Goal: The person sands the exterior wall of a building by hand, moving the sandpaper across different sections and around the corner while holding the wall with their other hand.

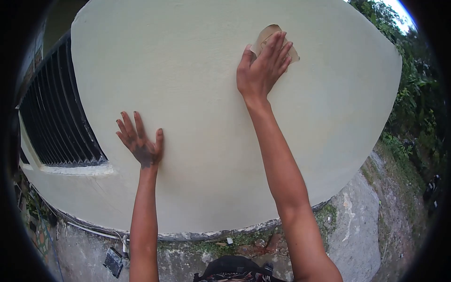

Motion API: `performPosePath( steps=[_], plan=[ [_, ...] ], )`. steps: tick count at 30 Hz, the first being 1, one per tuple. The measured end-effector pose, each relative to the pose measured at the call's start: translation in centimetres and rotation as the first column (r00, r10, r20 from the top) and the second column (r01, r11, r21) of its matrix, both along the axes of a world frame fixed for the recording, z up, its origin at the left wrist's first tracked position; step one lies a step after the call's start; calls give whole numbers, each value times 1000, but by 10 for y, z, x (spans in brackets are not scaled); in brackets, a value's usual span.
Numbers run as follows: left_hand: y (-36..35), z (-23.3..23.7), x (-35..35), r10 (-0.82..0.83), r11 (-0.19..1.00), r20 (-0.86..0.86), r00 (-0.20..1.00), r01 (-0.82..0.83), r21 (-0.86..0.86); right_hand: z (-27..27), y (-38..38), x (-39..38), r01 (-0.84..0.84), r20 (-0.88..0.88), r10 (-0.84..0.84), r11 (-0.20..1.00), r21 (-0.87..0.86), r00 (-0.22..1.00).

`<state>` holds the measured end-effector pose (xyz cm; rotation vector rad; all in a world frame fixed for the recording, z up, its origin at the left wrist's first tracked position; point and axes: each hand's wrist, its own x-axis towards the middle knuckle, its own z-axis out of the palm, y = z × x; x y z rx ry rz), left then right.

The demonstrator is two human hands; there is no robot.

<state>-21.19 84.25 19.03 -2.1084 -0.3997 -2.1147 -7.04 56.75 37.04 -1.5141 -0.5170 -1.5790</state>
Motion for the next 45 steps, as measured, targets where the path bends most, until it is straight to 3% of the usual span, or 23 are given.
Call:
performPosePath(
  steps=[2, 4, 7, 8, 10, 12, 14, 16, 19, 24, 26, 27, 28, 31, 34, 38, 40, 43, 45],
  plan=[
    [7, -14, -3, -3, 999, -3, 1000, 3, -43, 60, 37, -8, 109, 101, -107, 994, -11, 989],
    [7, -20, -4, -29, 999, -9, 1000, 28, -46, 112, 70, -14, 320, 195, -300, 944, -77, 934],
    [10, -22, -4, -48, 997, -9, 999, 47, -60, 158, 129, -42, 374, 309, -348, 927, -29, 885],
    [10, -22, -4, -51, 997, -14, 999, 51, -52, 165, 147, -62, 321, 327, -267, 939, -126, 907],
    [11, -22, -5, -28, 998, -32, 999, 26, -61, 160, 183, -81, 244, 324, -160, 940, -237, 933],
    [12, -23, -5, -54, 997, -16, 998, 53, -48, 141, 210, -93, 296, 542, -14, 849, -437, 840],
    [14, -24, -7, 0, 1000, -26, 1000, -1, -29, 104, 221, -101, 289, 611, 194, 746, -600, 767],
    [13, -27, -6, -69, 988, 58, 996, 76, -133, 59, 216, -108, 475, 595, 68, 532, -701, 801],
    [12, -28, -8, 0, 988, 33, 999, 5, -151, 20, 186, -94, 481, 591, 247, 388, -786, 768],
    [4, -26, -4, 40, 991, 58, 998, -32, -131, 59, 78, -34, 394, 547, 229, 483, -782, 805],
    [1, -28, -3, 89, 986, 37, 995, -83, -148, 79, 19, -5, 423, 578, -19, 702, -573, 816],
    [-1, -31, -3, 120, 974, 33, 992, -112, -199, 92, -20, 8, 255, 525, 125, 767, -590, 842],
    [-4, -34, -2, 154, 958, 29, 988, -142, -248, 92, -55, 25, 263, 518, 91, 780, -568, 851],
    [-14, -44, 4, 148, 910, 48, 988, -118, -398, 74, -154, 72, 256, 339, -157, 928, -271, 928],
    [-24, -39, 17, 148, 921, 33, 988, -125, -368, 23, -235, 120, 326, 210, -297, 938, -119, 931],
    [-87, 16, 43, 55, 972, -16, 998, -57, -228, -65, -321, 170, 278, -23, -278, 961, -4, 960],
    [-114, 21, 64, 44, 992, 21, 999, -42, -116, -116, -355, 181, 275, -228, -240, 952, 135, 944],
    [-116, 24, 60, 76, 991, 4, 997, -75, -115, -191, -379, 192, 317, -556, -5, 825, 468, 831],
    [-120, 24, 56, 17, 998, -1, 1000, -17, -64, -215, -347, 190, 353, -500, -93, 817, 457, 861]
  ],
)
